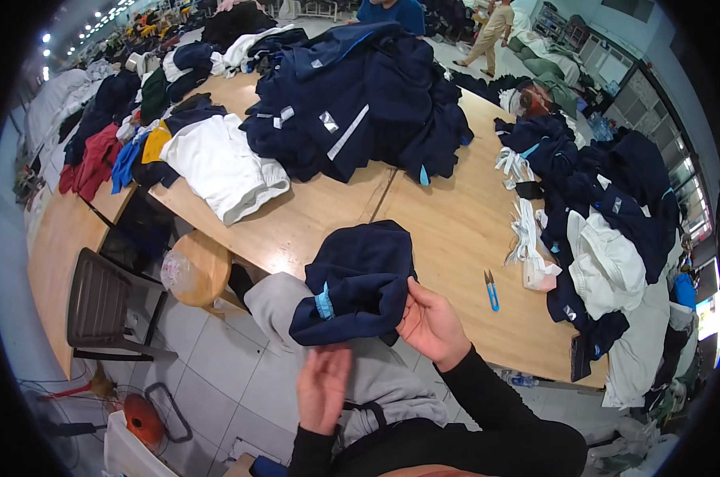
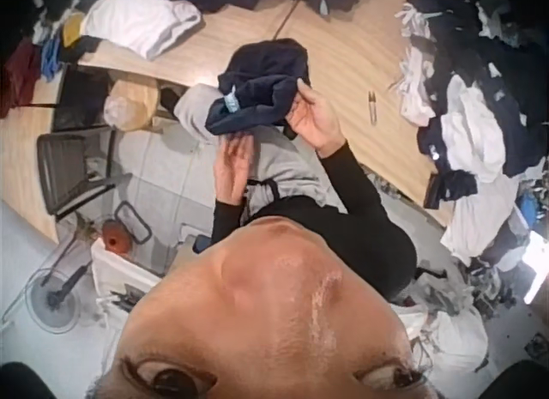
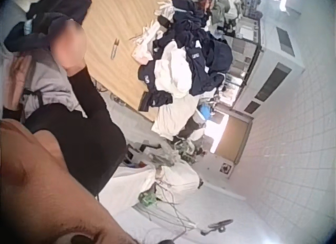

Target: Trimming loose threads from dark blue garments using small snips in a factory setting.

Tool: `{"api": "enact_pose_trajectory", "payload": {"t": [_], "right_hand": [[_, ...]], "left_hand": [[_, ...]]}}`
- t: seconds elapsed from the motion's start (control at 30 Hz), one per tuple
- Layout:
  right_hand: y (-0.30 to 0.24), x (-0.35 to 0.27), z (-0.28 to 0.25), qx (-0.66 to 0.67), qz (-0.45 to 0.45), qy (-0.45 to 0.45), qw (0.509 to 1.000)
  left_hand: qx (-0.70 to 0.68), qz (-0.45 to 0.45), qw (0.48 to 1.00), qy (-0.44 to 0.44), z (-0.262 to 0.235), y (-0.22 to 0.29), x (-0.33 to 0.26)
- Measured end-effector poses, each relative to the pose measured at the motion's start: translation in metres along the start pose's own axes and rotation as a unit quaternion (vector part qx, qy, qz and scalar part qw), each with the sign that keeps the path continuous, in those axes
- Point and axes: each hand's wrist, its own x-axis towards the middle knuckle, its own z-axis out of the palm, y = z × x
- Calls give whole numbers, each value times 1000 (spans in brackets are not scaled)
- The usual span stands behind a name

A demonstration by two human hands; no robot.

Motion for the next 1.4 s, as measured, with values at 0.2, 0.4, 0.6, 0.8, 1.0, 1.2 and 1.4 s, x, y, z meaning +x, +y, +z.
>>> {"api": "enact_pose_trajectory", "payload": {"t": [0.2,0.4,0.6,0.8,1.0,1.2,1.4], "right_hand": [[14,-6,20,-32,-33,30,998],[-39,-30,-40,-303,-50,60,950],[-94,-58,-226,-888,-210,396,103],[-98,-77,-234,-883,-151,420,143],[-86,-63,-185,-706,-174,330,602],[13,-34,-39,-330,-92,100,934],[47,-35,-23,-613,-142,20,777]], "left_hand": [[-148,-59,986,-43,27,-21,39],[-72,32,993,-89,50,-2,40],[24,127,990,-50,60,16,42],[82,141,986,-42,59,20,51],[87,115,988,-49,56,12,53],[117,76,989,-41,55,9,46],[126,64,988,-60,48,7,38]]}}
